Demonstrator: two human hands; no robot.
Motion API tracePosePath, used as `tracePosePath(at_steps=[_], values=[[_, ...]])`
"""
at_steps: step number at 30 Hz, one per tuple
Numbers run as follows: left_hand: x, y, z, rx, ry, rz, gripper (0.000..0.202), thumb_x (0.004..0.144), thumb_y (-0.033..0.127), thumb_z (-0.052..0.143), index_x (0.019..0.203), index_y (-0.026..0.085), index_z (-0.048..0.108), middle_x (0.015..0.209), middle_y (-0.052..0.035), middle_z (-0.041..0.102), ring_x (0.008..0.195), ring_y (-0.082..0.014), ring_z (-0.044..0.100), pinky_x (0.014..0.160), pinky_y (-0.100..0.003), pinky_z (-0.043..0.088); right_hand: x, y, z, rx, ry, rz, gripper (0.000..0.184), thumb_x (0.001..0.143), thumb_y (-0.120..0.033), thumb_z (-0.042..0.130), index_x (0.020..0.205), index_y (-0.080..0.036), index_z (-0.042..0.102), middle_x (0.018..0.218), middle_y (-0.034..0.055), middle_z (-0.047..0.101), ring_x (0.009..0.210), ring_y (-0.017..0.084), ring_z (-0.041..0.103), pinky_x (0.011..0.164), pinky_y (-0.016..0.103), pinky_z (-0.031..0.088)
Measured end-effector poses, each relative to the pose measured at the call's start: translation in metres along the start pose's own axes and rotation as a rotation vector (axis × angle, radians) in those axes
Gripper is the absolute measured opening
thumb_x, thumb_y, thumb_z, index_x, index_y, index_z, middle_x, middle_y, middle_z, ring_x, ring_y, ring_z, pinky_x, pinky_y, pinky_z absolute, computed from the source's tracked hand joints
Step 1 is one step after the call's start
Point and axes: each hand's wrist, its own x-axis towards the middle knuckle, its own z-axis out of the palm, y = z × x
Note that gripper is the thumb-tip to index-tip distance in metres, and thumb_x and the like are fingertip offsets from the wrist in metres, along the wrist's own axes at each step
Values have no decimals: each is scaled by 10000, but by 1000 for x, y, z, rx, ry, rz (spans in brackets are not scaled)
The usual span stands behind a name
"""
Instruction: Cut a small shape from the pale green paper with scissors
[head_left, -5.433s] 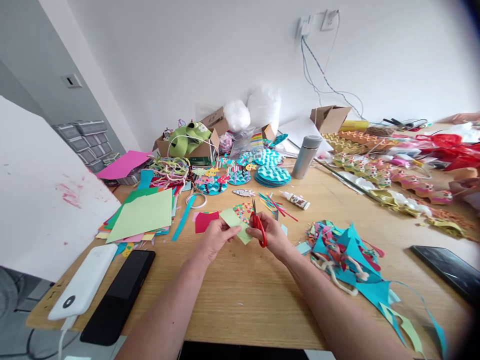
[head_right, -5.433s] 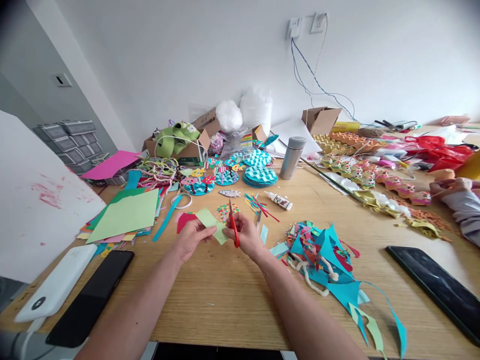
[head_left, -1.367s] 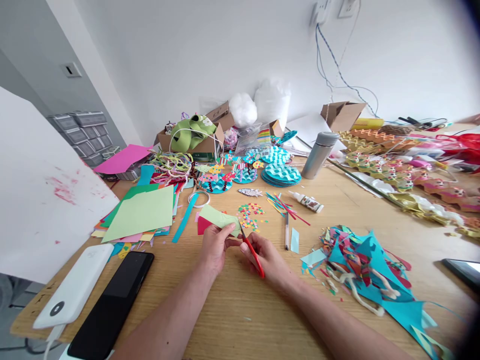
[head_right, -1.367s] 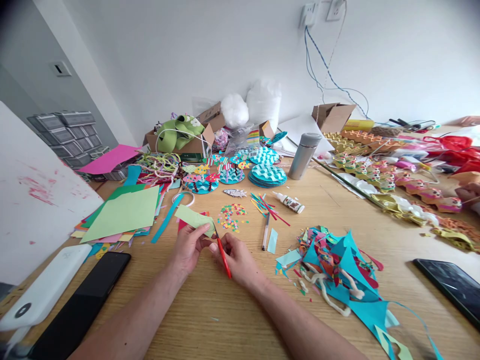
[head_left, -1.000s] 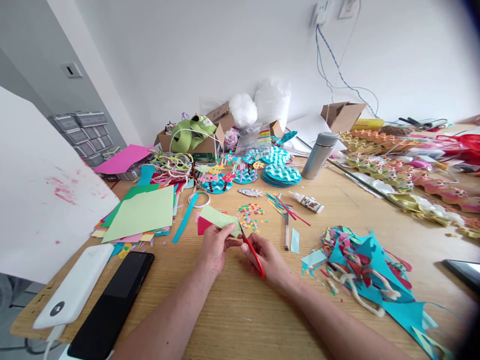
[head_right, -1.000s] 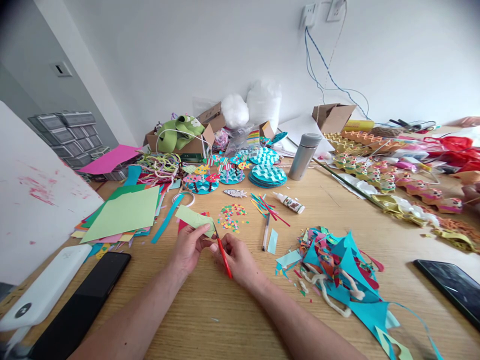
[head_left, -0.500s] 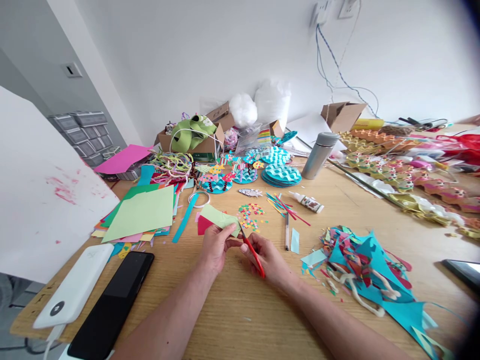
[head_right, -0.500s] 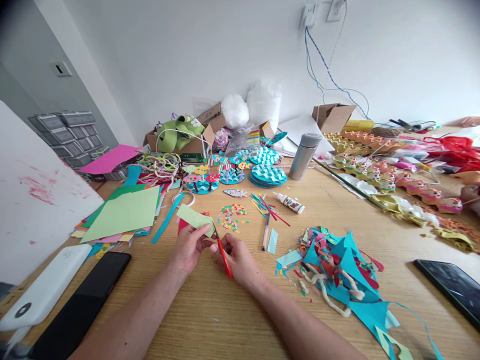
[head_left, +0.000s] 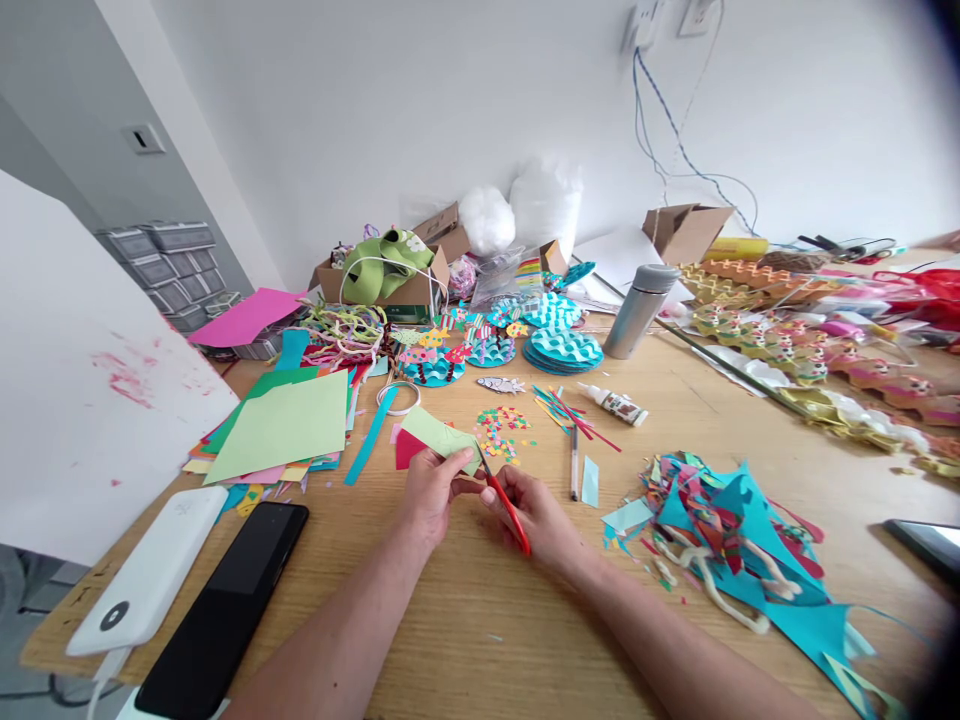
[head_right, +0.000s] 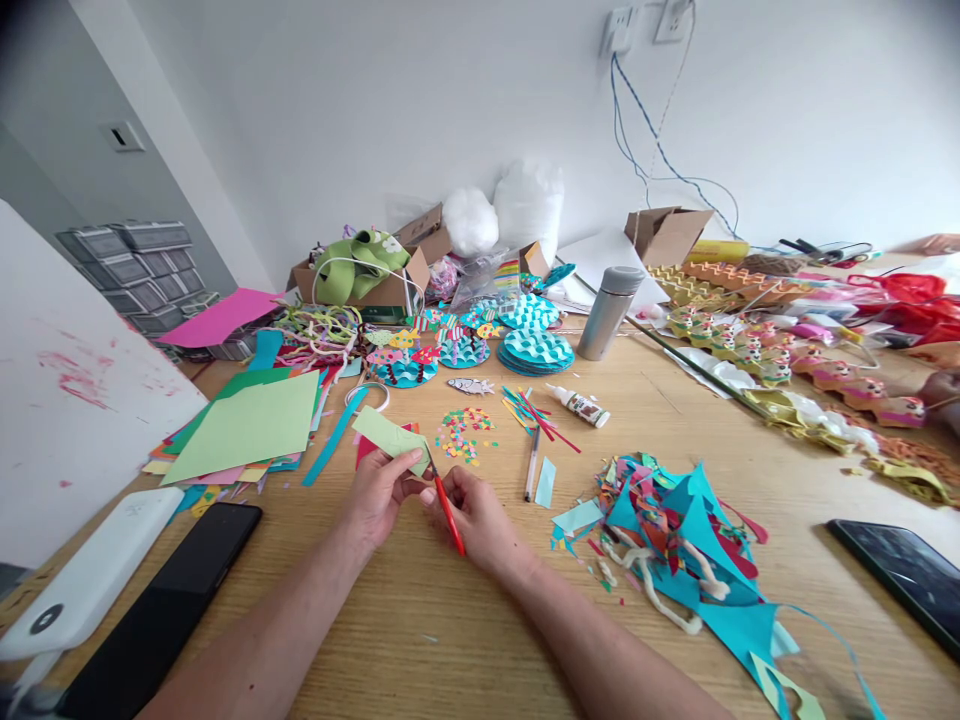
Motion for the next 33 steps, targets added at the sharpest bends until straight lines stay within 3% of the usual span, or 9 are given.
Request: tracePosePath(at_steps=[22,33], values=[[1,-1,-1,47,-23,11,235,598,275,761,737,111,666,668,-39,669,547,-151,616,446,-242,492,0,-6,1,35,-6,29,488,755,-652,585,672,-207,403,480,-67,422,414,83,372,397,209,250],[-1,3,1,53,25,15,230,565,264,772,713,120,671,638,-35,653,523,-135,595,463,-240,484,1,-1,-1,-13,11,-3,472,758,-624,602,657,-204,411,517,-67,382,418,77,351,393,210,255]])
